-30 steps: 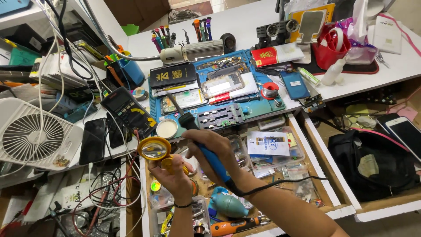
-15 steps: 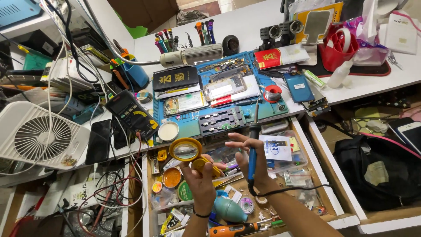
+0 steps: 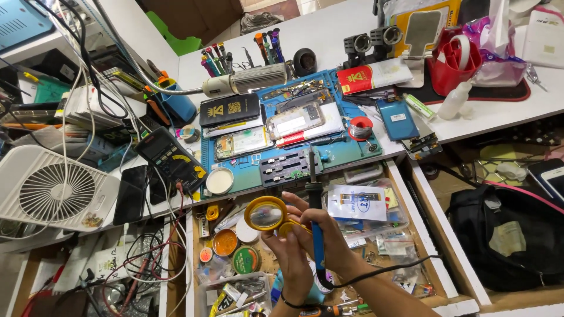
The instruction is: Soldering and inspecting small components on a mobile phone circuit board using a soldering iron and a magnifying glass.
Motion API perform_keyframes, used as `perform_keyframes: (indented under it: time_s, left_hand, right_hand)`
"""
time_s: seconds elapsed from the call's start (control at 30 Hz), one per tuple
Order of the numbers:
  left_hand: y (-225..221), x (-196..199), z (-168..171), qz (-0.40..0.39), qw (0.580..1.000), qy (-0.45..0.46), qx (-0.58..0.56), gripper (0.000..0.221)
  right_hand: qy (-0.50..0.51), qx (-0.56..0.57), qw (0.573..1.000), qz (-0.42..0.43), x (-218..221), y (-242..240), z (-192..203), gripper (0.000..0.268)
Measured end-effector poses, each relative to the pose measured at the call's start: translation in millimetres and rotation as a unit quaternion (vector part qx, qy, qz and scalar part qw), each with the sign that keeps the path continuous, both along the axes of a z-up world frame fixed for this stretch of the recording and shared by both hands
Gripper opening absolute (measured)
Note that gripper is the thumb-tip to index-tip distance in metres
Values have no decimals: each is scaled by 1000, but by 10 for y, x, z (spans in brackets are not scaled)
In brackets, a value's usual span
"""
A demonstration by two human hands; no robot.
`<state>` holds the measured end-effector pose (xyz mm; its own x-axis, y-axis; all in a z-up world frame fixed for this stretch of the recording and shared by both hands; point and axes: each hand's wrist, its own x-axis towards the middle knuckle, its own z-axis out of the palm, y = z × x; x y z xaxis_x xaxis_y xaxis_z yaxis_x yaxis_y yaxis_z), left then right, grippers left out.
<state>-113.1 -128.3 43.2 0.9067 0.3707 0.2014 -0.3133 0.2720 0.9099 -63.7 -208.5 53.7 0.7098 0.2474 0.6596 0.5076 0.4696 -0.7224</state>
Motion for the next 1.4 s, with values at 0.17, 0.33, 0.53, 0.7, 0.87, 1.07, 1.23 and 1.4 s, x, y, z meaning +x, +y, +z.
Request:
perform_keyframes:
  time_s: [0.17, 0.33, 0.53, 0.7, 0.87, 1.07, 1.23, 1.4]
  left_hand:
    - [-152, -80, 71, 11, 984, 111, -136, 47]
    - [-192, -144, 141, -48, 970, 167, -168, 56]
    - [22, -216, -64, 40, 988, 78, 124, 66]
    - [645, -66, 25, 119, 778, -271, 554, 44]
    - [660, 15, 443, 99, 651, -328, 678, 33]
    - [542, 204, 750, 33, 637, -390, 664, 23]
    - [490, 252, 904, 43, 602, -403, 688, 16]
    - [443, 219, 957, 95, 601, -382, 696, 16]
  right_hand:
    - [-63, -148, 968, -192, 12, -44, -186, 17]
    - [-86, -158, 939, -293, 95, -129, -230, 20]
    - [-96, -206, 938, -262, 209, -213, -249, 24]
    - [-95, -255, 927, -258, 190, -190, -343, 34]
    - [-92, -240, 938, -231, 155, -148, -320, 32]
    - [-105, -263, 937, -205, 189, -244, -279, 32]
    - [-133, -260, 931, -218, 215, -290, -301, 40]
    - [-157, -244, 931, -220, 168, -335, -268, 40]
